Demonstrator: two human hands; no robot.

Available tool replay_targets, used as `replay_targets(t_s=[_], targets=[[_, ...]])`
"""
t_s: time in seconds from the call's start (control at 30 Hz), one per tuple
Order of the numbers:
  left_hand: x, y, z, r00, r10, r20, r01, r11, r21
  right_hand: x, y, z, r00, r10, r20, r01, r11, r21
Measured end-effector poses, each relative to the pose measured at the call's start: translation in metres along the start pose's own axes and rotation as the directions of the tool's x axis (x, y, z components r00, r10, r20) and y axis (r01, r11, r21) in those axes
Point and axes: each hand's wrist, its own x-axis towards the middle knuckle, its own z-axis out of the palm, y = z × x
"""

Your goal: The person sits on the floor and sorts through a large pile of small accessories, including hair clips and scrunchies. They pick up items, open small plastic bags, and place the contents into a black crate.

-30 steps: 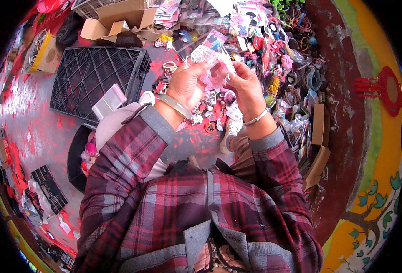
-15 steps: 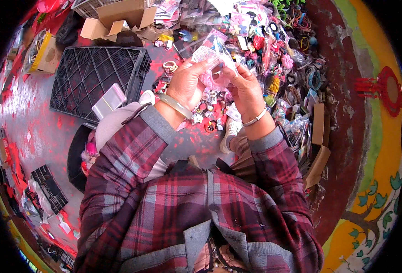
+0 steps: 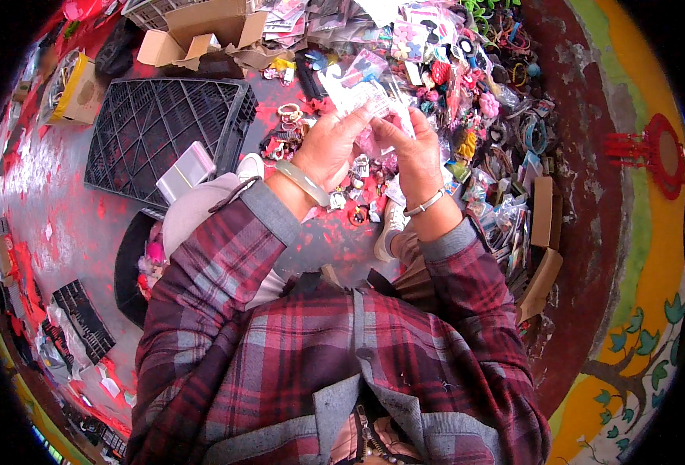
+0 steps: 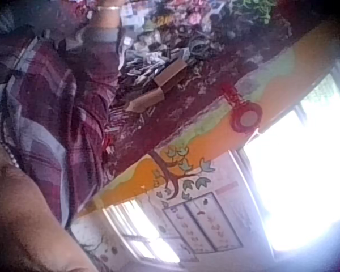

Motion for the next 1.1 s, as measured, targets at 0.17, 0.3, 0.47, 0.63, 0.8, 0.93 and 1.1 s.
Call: replay_targets(t_s=[0.17,0.3,0.47,0.63,0.8,0.93,1.1], targets=[[-0.003,0.0,-0.001,0.995,-0.091,0.037,0.09,0.996,0.019,0.0,0.0,0.003,0.996,-0.029,-0.083,0.034,0.998,0.051],[-0.004,0.0,0.0,0.995,-0.094,0.032,0.093,0.995,0.018,0.001,0.003,0.001,0.994,-0.045,-0.099,0.052,0.997,0.065],[-0.001,-0.003,-0.001,0.991,-0.134,0.03,0.131,0.989,0.067,0.001,0.008,-0.004,0.993,-0.064,-0.095,0.074,0.992,0.1],[-0.003,-0.001,-0.004,0.987,-0.157,-0.016,0.158,0.984,0.086,0.005,0.007,-0.009,0.998,-0.024,-0.053,0.022,0.999,-0.026],[0.003,0.003,-0.011,0.989,-0.068,-0.134,0.08,0.993,0.085,0.005,-0.007,-0.016,0.987,0.137,0.079,-0.14,0.99,0.031],[0.004,0.003,-0.011,0.988,-0.013,-0.155,0.029,0.994,0.102,0.009,-0.001,-0.024,0.978,0.191,0.083,-0.202,0.967,0.152],[0.003,0.003,-0.012,0.987,-0.02,-0.16,0.033,0.996,0.08,0.008,-0.01,-0.021,0.96,0.224,0.168,-0.254,0.949,0.188]])
